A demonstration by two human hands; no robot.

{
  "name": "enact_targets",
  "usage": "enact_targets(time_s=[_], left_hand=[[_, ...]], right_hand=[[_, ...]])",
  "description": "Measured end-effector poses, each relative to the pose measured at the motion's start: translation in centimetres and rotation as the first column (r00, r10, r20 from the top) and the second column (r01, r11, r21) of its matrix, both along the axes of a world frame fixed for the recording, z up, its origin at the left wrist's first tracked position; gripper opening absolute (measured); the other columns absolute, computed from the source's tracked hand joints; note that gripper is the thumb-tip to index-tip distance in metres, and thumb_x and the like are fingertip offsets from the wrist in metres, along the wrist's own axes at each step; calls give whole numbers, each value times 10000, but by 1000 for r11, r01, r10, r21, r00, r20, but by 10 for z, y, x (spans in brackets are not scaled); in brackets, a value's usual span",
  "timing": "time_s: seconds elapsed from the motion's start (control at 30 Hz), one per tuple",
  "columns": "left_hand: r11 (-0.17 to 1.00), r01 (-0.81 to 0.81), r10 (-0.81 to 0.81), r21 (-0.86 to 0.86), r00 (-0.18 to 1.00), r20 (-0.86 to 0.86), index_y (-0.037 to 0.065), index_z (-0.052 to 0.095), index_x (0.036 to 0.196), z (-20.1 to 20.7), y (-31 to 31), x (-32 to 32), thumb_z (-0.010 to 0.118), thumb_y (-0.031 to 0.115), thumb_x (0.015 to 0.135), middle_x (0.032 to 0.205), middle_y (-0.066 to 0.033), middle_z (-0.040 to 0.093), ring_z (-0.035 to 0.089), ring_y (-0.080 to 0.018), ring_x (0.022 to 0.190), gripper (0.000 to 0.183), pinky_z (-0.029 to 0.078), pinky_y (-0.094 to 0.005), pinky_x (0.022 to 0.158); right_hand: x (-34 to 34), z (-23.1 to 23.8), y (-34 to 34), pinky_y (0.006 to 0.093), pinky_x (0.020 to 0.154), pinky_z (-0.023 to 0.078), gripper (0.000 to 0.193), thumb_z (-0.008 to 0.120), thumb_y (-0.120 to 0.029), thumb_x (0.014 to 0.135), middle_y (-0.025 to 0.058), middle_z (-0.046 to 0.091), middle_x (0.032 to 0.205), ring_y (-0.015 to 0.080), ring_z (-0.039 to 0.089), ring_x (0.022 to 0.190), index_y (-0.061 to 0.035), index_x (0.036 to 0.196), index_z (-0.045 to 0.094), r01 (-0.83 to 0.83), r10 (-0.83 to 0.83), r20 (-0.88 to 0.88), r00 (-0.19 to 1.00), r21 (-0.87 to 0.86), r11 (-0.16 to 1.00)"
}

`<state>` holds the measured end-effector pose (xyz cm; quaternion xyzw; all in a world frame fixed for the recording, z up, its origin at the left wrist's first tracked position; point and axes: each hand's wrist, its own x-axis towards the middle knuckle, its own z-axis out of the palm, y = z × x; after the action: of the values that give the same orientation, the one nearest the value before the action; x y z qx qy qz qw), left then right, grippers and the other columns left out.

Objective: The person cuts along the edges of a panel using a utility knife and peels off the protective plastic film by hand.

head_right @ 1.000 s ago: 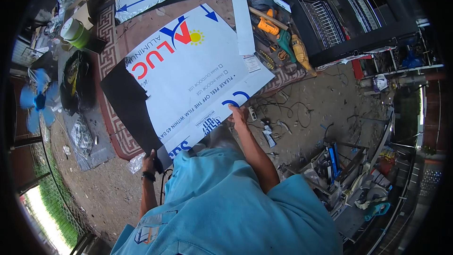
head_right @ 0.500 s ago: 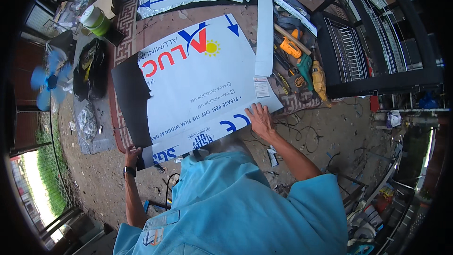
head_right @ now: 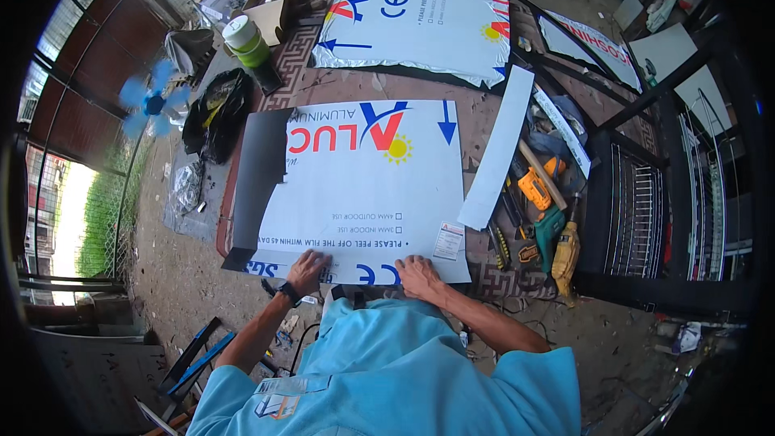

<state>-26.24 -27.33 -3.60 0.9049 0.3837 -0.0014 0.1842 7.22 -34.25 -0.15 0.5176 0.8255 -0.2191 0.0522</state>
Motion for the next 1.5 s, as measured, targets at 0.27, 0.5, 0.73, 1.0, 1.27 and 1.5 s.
enact_targets(time_s=[0.27,0.5,0.73,1.0,1.27,1.5], left_hand=[[794,-207,-60,-572,909,-413,93,657,1087,33,124,45,714,117,588,1035,-150,653,603,-322,970,503,465,-386,878],[843,-155,-207,-514,790,-578,58,673,1011,13,129,66,724,121,578,1003,-167,658,618,-327,965,440,506,-415,807],[990,-126,122,-56,990,-73,150,648,1035,43,-12,10,552,79,781,972,-52,666,593,-259,905,280,389,-447,832],[942,21,-68,-334,989,-130,115,667,855,92,5,32,620,136,749,713,-130,647,613,-326,625,118,466,-448,641],[906,-71,-127,418,895,427,122,653,921,228,89,214,733,116,669,970,-54,614,505,-240,1072,264,305,-435,1017],[982,-188,151,-1,781,606,95,596,1115,172,93,241,684,121,769,1205,-136,534,431,-340,1187,358,391,-452,969]], right_hand=[[50,-74,126,382,660,500,412,562,-100,608,149,674,868,297,629,715,-72,999,690,-278,184,-227,956,-506,817],[32,-19,115,382,659,508,200,696,-110,564,170,671,854,292,649,733,-35,750,711,-65,55,-34,998,-547,834],[4,-6,-20,394,863,437,386,528,-76,695,145,628,1021,297,568,999,-103,1065,634,312,-303,-298,905,-18,950],[44,73,-26,449,684,480,245,580,-95,700,201,624,744,377,611,744,-38,929,646,258,-302,-290,908,-182,949],[125,97,-47,301,709,489,224,643,-96,774,149,677,850,219,651,768,6,972,665,693,-723,-532,441,-310,651],[155,71,24,295,741,459,249,595,-83,813,88,665,927,153,593,819,29,1035,597,744,-637,-766,-87,-475,470]])
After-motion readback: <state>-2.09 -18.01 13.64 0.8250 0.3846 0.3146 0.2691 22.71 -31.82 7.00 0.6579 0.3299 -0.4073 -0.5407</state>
